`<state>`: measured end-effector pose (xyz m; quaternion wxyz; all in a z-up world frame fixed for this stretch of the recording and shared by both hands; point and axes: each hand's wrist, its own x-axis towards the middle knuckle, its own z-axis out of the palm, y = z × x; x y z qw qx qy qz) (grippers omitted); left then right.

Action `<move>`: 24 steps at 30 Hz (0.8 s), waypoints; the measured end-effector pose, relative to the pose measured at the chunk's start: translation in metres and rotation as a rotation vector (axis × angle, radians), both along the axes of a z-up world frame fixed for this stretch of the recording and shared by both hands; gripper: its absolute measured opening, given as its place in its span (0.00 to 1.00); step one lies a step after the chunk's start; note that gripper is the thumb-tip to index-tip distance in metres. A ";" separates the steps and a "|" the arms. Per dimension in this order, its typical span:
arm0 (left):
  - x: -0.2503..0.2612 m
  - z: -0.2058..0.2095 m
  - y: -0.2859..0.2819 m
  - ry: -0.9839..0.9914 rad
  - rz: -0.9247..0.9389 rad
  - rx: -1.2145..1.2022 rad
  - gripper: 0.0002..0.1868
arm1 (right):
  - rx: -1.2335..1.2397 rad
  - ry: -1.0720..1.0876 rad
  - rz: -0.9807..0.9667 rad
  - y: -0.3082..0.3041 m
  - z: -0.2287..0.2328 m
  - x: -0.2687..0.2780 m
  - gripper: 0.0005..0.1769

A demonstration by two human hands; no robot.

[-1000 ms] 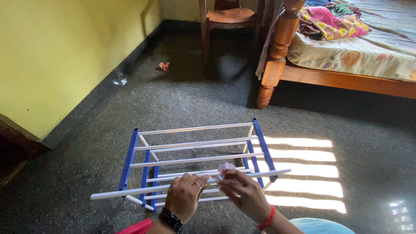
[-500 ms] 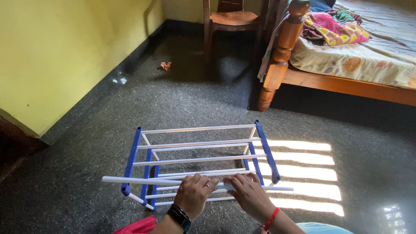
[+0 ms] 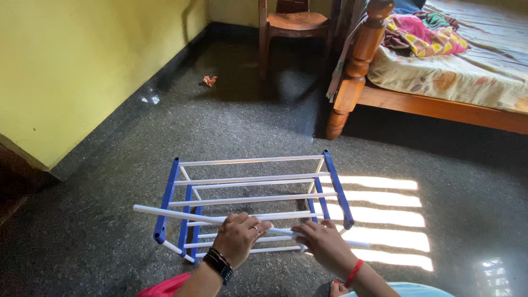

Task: The person assembles a blue and white plastic drying rack on the floor. They insert several white horizontal bars into the blue frame one by one, using a small cloth to wipe the bars before insertion.

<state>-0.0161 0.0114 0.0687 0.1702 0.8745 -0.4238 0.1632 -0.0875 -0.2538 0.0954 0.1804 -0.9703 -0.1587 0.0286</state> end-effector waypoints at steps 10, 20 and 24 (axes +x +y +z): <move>0.012 0.000 0.016 -0.036 0.078 -0.006 0.11 | -0.018 0.020 -0.073 -0.058 -0.002 -0.007 0.16; -0.006 -0.017 -0.015 -0.034 -0.054 -0.030 0.09 | 0.085 -0.091 0.014 0.015 -0.020 -0.005 0.14; 0.013 -0.015 -0.001 0.011 -0.031 -0.049 0.07 | 0.059 -0.110 0.024 -0.003 -0.022 0.000 0.13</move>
